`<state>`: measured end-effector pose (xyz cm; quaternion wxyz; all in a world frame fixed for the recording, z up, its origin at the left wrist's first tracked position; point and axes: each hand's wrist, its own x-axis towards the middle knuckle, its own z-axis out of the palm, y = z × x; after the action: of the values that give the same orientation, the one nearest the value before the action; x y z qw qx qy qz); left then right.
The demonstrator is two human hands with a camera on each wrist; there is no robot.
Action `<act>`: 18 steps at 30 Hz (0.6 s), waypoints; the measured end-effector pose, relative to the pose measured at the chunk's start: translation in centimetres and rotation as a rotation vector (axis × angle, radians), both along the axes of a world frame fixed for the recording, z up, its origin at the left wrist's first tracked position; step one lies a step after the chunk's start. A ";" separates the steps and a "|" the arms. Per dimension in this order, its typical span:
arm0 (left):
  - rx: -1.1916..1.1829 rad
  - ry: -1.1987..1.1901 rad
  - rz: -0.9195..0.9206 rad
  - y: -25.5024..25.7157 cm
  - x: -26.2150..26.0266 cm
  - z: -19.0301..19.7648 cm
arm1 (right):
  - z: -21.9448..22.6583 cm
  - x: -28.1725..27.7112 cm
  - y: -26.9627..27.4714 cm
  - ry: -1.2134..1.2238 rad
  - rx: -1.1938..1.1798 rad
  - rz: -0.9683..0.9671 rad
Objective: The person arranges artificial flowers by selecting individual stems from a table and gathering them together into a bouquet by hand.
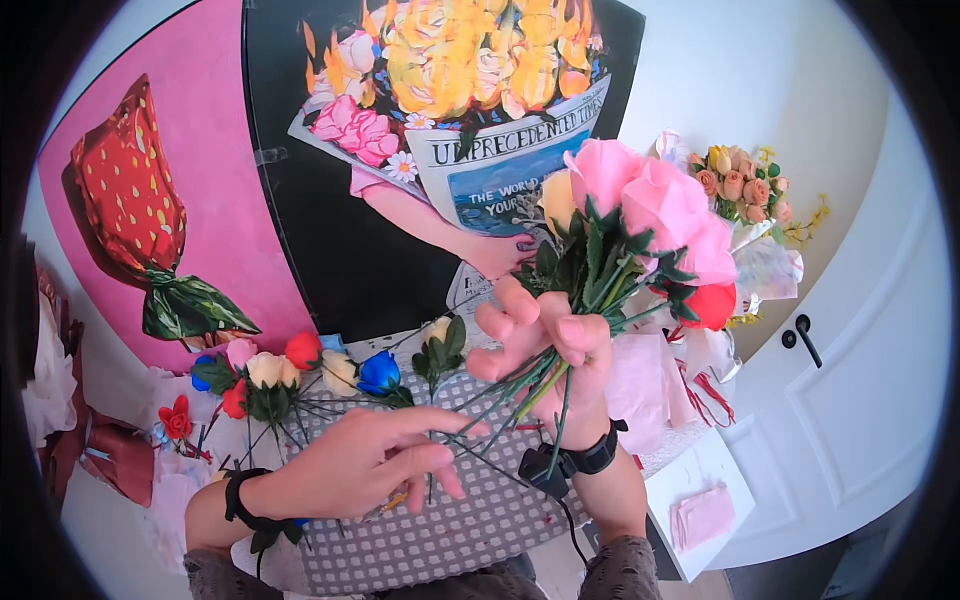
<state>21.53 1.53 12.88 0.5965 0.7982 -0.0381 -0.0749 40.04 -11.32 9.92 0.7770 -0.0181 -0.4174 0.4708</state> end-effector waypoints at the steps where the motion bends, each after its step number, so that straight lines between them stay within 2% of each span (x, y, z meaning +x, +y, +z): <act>1: -0.020 0.010 0.037 0.0 -0.1 0.1 | 0.0 -0.1 -0.1 0.000 0.001 -0.003; 7: 0.025 -0.052 0.068 0.3 -0.9 0.9 | 0.9 -1.2 -0.3 0.001 0.000 -0.017; 9: 0.051 -0.054 0.061 0.6 -1.0 1.1 | 0.7 -1.2 -0.2 -0.096 0.059 -0.034; 13: 0.090 -0.007 0.057 0.2 -1.6 1.4 | 0.9 -1.6 -0.1 -0.117 0.064 0.004; 15: 0.088 0.013 0.051 0.1 -1.8 1.3 | 1.4 -2.1 -0.2 -0.162 -0.024 -0.112; 16: 0.082 0.034 0.048 0.1 -1.9 1.3 | 1.4 -2.2 -0.2 -0.160 -0.022 -0.108; 18: 0.081 0.038 0.087 0.2 -1.9 0.9 | 1.2 -2.5 -0.2 -0.243 -0.100 -0.262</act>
<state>19.63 1.70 13.79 0.5668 0.8212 0.0109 -0.0656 37.54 -11.49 11.15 0.7738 -0.1677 -0.4783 0.3800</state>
